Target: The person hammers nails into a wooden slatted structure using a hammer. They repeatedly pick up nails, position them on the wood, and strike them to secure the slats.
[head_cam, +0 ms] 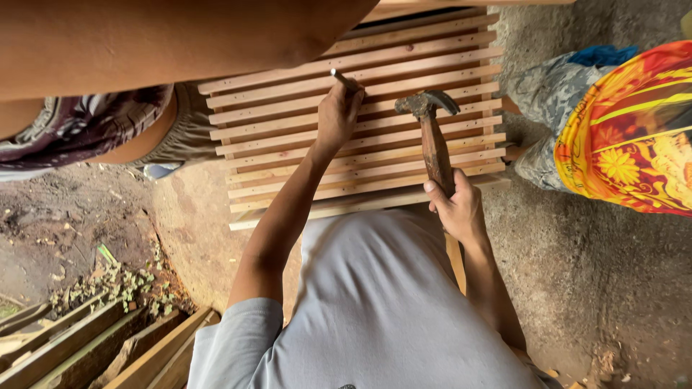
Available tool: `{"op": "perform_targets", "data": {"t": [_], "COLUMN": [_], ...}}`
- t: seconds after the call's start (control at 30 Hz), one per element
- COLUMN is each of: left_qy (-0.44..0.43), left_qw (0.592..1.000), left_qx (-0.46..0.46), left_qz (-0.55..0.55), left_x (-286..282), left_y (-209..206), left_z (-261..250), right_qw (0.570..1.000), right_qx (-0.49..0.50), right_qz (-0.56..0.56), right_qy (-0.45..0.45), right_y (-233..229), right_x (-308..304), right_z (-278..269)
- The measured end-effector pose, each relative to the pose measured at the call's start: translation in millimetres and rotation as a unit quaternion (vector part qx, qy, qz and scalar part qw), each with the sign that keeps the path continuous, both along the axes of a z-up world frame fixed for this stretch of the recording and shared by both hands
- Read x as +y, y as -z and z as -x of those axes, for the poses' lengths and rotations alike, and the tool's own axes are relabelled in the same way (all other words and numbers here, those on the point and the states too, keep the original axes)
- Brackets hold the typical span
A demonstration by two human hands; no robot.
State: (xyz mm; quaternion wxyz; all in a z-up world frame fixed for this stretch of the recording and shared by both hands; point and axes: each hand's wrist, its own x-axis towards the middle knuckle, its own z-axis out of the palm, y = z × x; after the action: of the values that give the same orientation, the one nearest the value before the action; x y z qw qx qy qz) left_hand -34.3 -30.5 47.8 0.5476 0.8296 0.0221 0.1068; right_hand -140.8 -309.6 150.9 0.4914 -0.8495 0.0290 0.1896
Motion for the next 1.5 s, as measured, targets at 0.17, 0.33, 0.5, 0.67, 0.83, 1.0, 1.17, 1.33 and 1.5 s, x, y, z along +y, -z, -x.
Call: {"op": "perform_targets", "data": {"t": [0.17,0.33,0.5,0.67,0.83,1.0,1.17,1.33,1.5], "left_qy": [-0.009,-0.01,-0.01,-0.009,-0.012,-0.013,-0.018,-0.028,-0.026], "left_qw": [1.0,0.996,0.99,0.981,0.982,0.981,0.985,0.985,0.988], "left_qx": [0.008,0.05,0.059,0.051,0.052,0.065,0.057,0.077,0.051], "left_qz": [0.0,0.071,0.128,0.186,0.181,0.184,0.159,0.154,0.147], "left_x": [-3.1,-2.4,-6.1,-7.7,-8.6,-10.9,-11.2,-12.0,-12.6], "left_y": [-4.9,-5.4,5.7,14.9,13.2,10.9,9.1,5.2,6.5], "left_z": [0.3,2.0,0.1,1.2,2.6,3.9,5.8,7.3,8.3], "right_qw": [1.0,1.0,0.999,1.0,0.999,0.999,0.999,1.0,0.997], "right_qx": [0.014,0.014,0.017,-0.002,0.022,0.025,0.01,0.013,0.059], "right_qz": [0.009,-0.001,0.031,0.009,0.044,0.041,0.034,0.026,0.045], "right_qy": [0.002,0.006,-0.014,-0.011,-0.009,-0.009,-0.011,-0.002,0.008], "right_y": [1.4,9.4,24.9,30.5,29.9,29.1,29.2,26.9,23.6], "right_x": [-2.7,-4.5,-11.1,-16.6,-20.0,-20.5,-20.2,-19.2,-17.9], "right_z": [0.2,2.7,6.6,10.7,11.4,11.5,12.6,13.2,10.3]}}
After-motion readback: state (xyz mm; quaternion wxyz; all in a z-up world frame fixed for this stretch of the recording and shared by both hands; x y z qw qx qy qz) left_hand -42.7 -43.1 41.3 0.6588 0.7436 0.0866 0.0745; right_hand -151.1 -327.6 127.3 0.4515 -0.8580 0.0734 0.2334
